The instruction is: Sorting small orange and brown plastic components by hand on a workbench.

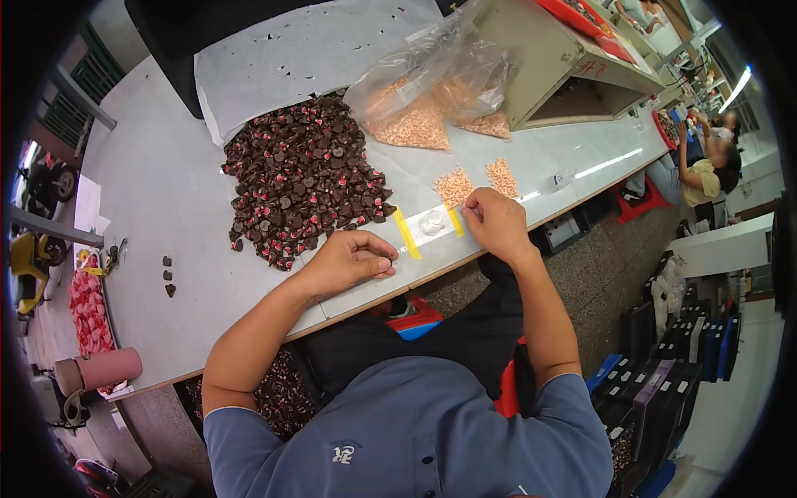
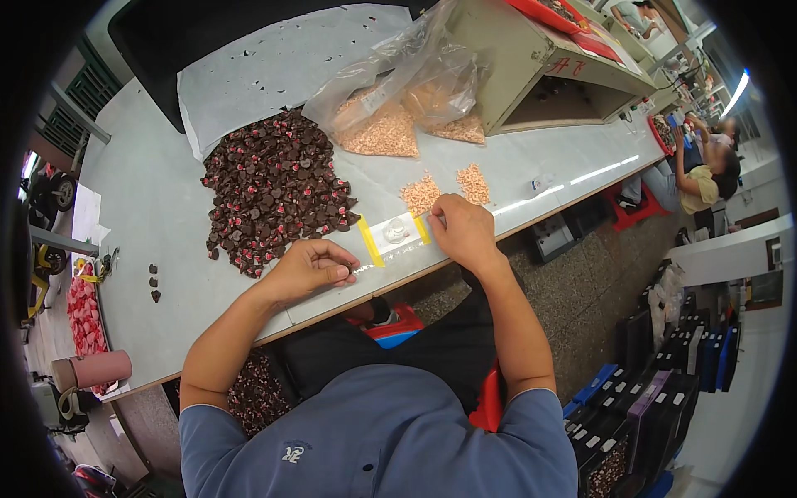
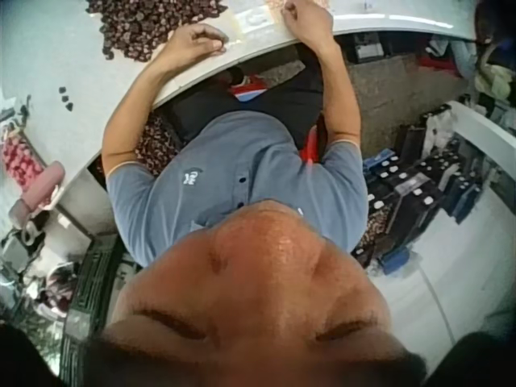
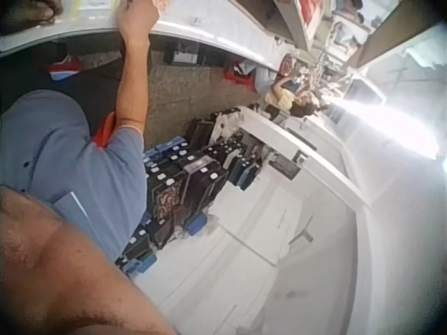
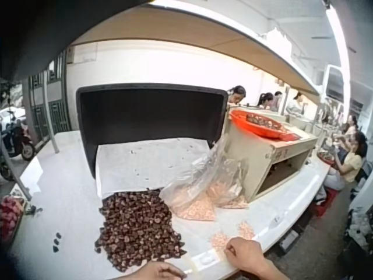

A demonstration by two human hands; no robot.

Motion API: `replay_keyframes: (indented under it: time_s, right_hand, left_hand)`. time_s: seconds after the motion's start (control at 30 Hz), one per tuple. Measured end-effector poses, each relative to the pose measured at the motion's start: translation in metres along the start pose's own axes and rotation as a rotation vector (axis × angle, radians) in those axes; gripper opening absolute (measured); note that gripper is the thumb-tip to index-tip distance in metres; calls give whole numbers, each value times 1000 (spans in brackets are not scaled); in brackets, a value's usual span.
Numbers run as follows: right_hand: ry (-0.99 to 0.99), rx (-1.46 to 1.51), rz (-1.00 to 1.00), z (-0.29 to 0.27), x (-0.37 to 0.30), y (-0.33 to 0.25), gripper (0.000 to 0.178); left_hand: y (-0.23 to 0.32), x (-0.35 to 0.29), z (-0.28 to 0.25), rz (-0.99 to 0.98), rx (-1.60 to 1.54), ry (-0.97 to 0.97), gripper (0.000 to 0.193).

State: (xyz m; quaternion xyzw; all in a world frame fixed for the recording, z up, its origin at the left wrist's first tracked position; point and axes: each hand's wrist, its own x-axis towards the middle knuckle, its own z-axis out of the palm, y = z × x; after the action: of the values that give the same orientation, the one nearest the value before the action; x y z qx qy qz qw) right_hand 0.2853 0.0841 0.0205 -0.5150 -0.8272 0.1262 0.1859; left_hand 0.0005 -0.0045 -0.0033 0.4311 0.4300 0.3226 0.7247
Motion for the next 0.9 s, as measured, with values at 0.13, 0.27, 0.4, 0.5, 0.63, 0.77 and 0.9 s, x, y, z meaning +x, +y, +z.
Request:
replay_keyframes:
  time_s: [0.13, 0.27, 0.4, 0.5, 0.63, 0.77, 0.9]
  right_hand:
    - [27, -13, 59, 4, -2, 2, 7]
    - [46, -15, 120, 6, -7, 8, 5]
    - [45, 10, 182, -1, -9, 6, 6]
    - [93, 72, 101, -1, -11, 4, 7]
    - [34, 66, 1, 2, -5, 1, 7]
    - [1, 17, 49, 2, -4, 1, 5]
    - [-26, -75, 86, 3, -4, 6, 4]
  left_hand:
    - [1, -1, 0, -2, -3, -6, 21]
    - [1, -1, 0, 0, -3, -6, 21]
    - [1, 0, -1, 5, -2, -5, 21]
    - [2, -2, 0, -11, -2, -3, 21]
    - [1, -1, -1, 2, 11, -6, 21]
    - [0, 0, -1, 11, 4, -14, 22]
    - [1, -2, 0, -5, -7, -10, 23]
